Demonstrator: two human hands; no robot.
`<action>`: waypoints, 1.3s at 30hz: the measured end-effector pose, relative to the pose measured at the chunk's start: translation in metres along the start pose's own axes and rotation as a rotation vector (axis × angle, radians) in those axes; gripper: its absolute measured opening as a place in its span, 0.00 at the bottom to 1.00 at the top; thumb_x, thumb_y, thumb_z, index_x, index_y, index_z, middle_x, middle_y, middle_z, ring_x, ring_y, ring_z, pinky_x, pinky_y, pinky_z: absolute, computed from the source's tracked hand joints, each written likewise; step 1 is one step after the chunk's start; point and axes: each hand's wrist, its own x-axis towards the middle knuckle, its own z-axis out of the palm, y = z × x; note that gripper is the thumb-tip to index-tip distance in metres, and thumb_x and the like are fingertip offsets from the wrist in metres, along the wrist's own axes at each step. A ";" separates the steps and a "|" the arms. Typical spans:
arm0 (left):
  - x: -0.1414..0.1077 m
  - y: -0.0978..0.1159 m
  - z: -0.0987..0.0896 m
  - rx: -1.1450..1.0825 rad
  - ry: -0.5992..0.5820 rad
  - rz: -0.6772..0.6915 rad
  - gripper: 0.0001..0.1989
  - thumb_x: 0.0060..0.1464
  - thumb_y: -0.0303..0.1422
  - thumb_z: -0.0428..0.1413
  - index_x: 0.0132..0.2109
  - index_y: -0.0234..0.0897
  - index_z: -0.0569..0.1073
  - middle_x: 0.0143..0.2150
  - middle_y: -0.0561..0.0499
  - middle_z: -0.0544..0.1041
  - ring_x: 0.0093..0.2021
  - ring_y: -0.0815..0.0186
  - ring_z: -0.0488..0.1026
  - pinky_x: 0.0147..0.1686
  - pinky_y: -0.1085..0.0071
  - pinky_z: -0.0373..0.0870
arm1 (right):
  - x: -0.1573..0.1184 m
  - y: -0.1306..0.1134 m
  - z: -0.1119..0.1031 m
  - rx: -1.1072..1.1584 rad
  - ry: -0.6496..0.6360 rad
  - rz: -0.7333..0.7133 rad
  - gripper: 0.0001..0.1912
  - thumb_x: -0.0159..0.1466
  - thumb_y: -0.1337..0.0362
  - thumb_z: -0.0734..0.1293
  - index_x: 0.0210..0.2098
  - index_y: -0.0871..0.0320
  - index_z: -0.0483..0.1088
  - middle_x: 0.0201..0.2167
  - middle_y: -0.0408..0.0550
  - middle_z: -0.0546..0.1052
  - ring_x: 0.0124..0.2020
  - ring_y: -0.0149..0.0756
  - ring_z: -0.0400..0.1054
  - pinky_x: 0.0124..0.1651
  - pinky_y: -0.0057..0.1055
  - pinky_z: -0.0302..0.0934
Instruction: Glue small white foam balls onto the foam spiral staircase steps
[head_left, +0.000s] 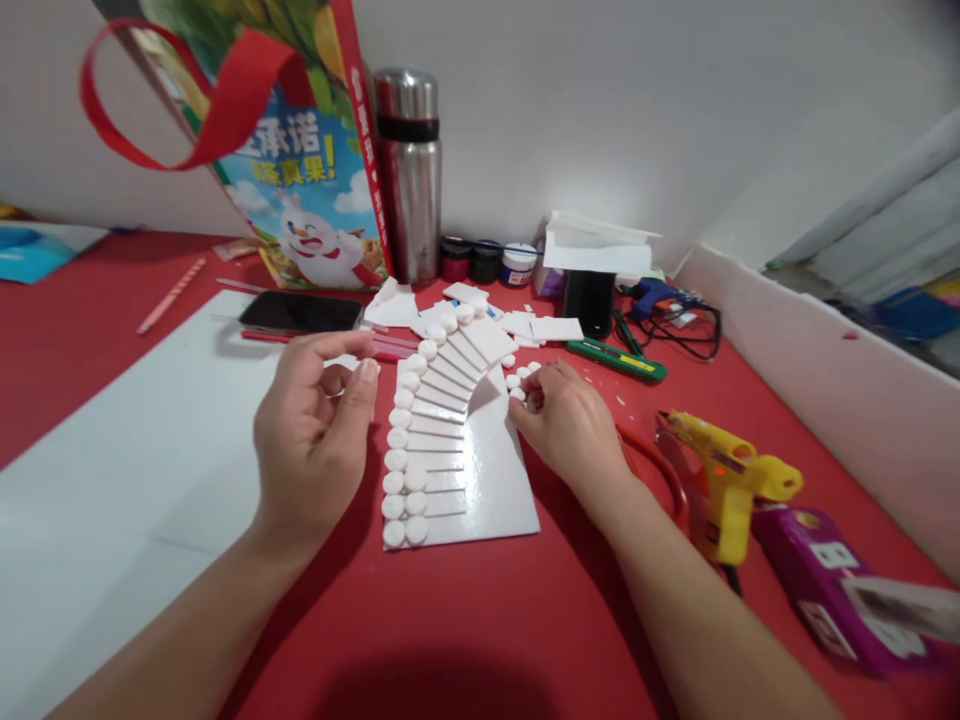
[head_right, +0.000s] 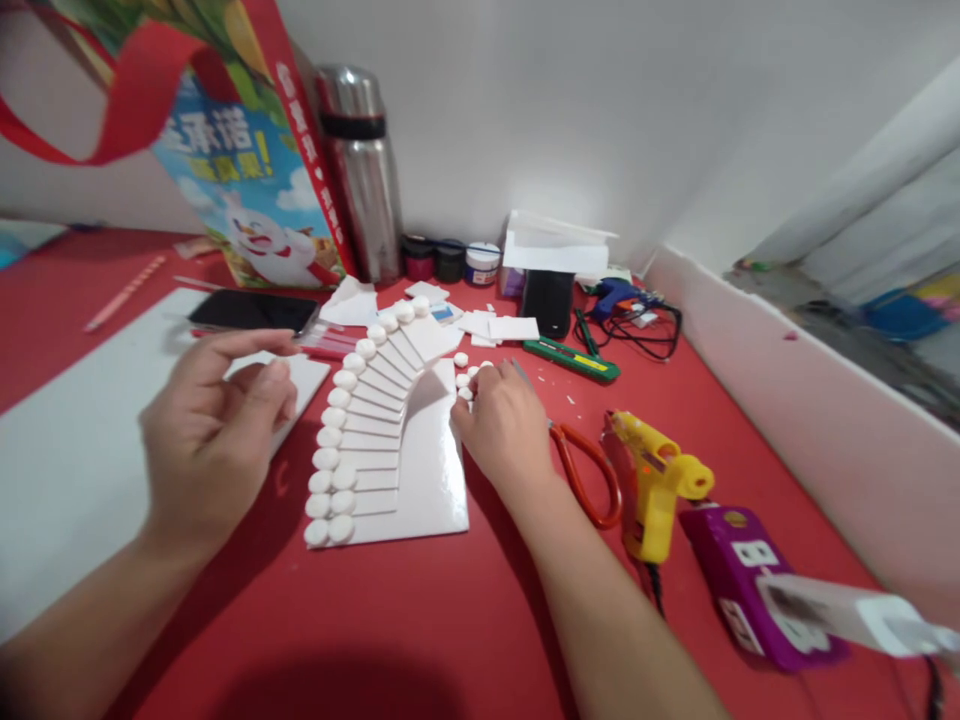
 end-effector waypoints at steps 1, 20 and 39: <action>0.000 0.000 0.000 -0.004 0.009 -0.021 0.11 0.64 0.36 0.57 0.52 0.43 0.75 0.47 0.50 0.76 0.30 0.69 0.67 0.28 0.69 0.66 | 0.000 0.000 0.000 0.013 0.000 -0.002 0.03 0.62 0.67 0.66 0.35 0.60 0.72 0.36 0.51 0.74 0.32 0.38 0.64 0.35 0.32 0.54; -0.003 0.012 0.004 0.043 -0.006 -0.063 0.12 0.63 0.34 0.59 0.50 0.34 0.76 0.46 0.47 0.76 0.31 0.72 0.68 0.30 0.70 0.66 | -0.003 0.030 -0.040 0.171 0.072 0.037 0.06 0.58 0.70 0.68 0.32 0.57 0.77 0.30 0.46 0.77 0.28 0.35 0.66 0.36 0.33 0.57; -0.006 0.010 0.004 0.151 -0.035 0.104 0.10 0.63 0.32 0.59 0.50 0.38 0.77 0.48 0.49 0.77 0.32 0.71 0.68 0.31 0.71 0.67 | -0.008 0.023 -0.038 0.039 -0.252 -0.009 0.11 0.58 0.75 0.67 0.38 0.56 0.77 0.36 0.48 0.78 0.34 0.37 0.69 0.35 0.31 0.55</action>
